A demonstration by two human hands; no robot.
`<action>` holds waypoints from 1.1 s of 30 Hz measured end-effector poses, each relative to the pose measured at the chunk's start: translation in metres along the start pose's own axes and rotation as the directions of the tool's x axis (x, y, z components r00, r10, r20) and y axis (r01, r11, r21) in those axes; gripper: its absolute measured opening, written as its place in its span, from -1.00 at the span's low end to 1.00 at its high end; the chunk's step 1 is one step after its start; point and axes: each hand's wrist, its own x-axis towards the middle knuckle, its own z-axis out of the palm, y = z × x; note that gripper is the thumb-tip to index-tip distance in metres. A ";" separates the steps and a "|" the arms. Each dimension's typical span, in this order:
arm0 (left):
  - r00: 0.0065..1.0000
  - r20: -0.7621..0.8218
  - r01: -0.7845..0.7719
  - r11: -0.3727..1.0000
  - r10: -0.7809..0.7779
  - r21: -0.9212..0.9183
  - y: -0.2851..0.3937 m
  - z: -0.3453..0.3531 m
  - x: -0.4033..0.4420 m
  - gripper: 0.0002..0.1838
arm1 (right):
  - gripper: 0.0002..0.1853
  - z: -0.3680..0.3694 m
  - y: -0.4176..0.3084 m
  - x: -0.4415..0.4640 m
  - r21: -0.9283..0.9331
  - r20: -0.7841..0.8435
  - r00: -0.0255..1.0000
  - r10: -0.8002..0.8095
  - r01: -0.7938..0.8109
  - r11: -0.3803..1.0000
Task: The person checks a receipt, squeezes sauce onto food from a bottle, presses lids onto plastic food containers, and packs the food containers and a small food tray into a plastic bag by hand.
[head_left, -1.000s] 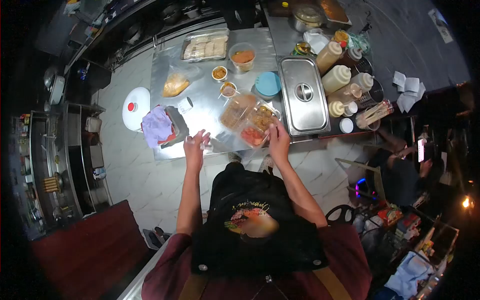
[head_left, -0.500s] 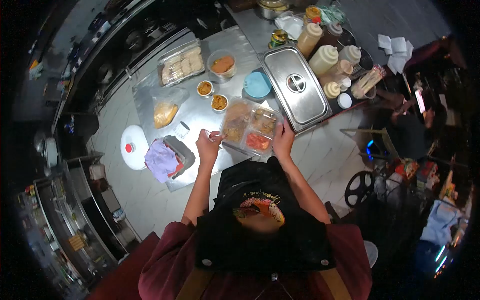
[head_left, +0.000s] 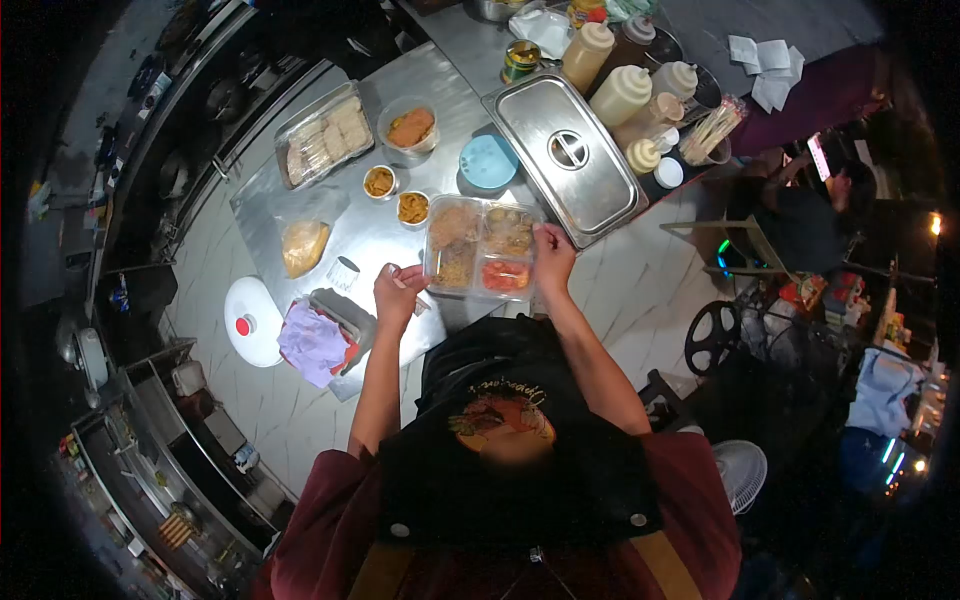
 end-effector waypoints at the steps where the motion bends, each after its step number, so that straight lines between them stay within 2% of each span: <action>1: 1.000 -0.002 0.004 1.000 -0.004 -0.013 -0.001 0.000 0.001 -0.57 | -0.74 0.001 -0.001 0.001 0.016 0.006 1.000 0.025 -0.025 1.000; 8: 0.990 0.061 0.125 0.992 -0.123 -0.031 -0.009 -0.006 0.009 -0.54 | -0.73 0.011 0.000 0.010 0.234 0.012 0.993 0.120 -0.120 0.965; 11: 0.988 0.072 0.134 0.990 -0.136 0.040 -0.003 -0.004 0.012 -0.55 | -0.73 0.012 -0.001 0.011 0.128 -0.034 0.984 0.173 -0.167 0.978; 12: 0.989 0.079 0.119 0.988 -0.127 0.095 0.002 -0.005 0.009 -0.55 | -0.68 0.012 0.000 0.011 0.183 -0.013 0.972 0.234 -0.228 0.956; 14: 0.991 0.083 0.086 0.971 -0.107 0.225 0.014 -0.001 0.009 -0.53 | -0.70 0.021 0.000 0.010 0.204 -0.104 0.978 0.182 -0.158 0.966; 15: 0.991 0.094 0.079 0.980 -0.097 0.184 0.016 0.001 0.011 -0.53 | -0.70 0.023 0.000 0.010 0.213 -0.149 0.977 0.155 -0.121 0.970; 17: 0.990 0.113 0.075 0.992 -0.087 0.103 0.006 -0.003 0.012 -0.52 | -0.65 0.018 -0.004 0.006 0.137 -0.117 0.985 0.123 -0.107 0.985; 18: 0.989 0.104 0.091 0.984 -0.108 0.152 -0.012 -0.008 0.020 -0.54 | -0.63 0.019 -0.002 0.007 0.126 -0.115 0.989 0.090 -0.076 0.989; 19: 0.986 0.107 0.124 0.992 -0.126 0.026 -0.014 -0.006 0.018 -0.54 | -0.62 0.020 0.006 0.011 0.114 -0.113 0.992 0.056 -0.043 0.993; 23: 0.983 0.134 0.137 0.988 -0.127 -0.070 -0.023 -0.006 0.011 -0.57 | -0.52 0.012 0.008 0.012 -0.187 -0.089 0.991 0.098 -0.113 0.976; 24: 0.984 0.138 0.124 0.988 -0.110 -0.096 -0.023 -0.004 0.010 -0.58 | -0.49 0.010 0.006 0.012 -0.240 -0.054 0.996 0.067 -0.078 0.968; 27: 0.985 0.119 0.129 0.991 -0.125 -0.023 -0.028 0.000 0.010 -0.60 | -0.48 -0.004 -0.015 0.006 -0.446 0.049 0.997 -0.067 0.081 0.891; 28: 0.988 0.083 0.131 0.990 -0.127 -0.053 -0.028 0.003 0.007 -0.64 | -0.47 -0.005 -0.018 0.006 -0.461 0.050 0.998 -0.045 0.063 0.885; 31: 0.990 0.105 0.113 0.980 -0.097 -0.162 -0.020 0.006 0.000 -0.69 | -0.42 0.000 -0.022 0.008 -0.489 0.068 0.998 0.008 0.026 0.872; 33: 0.992 0.052 0.114 0.993 -0.111 -0.042 -0.006 0.011 -0.007 -0.71 | -0.39 -0.001 -0.021 0.010 -0.490 0.078 0.997 0.031 0.011 0.872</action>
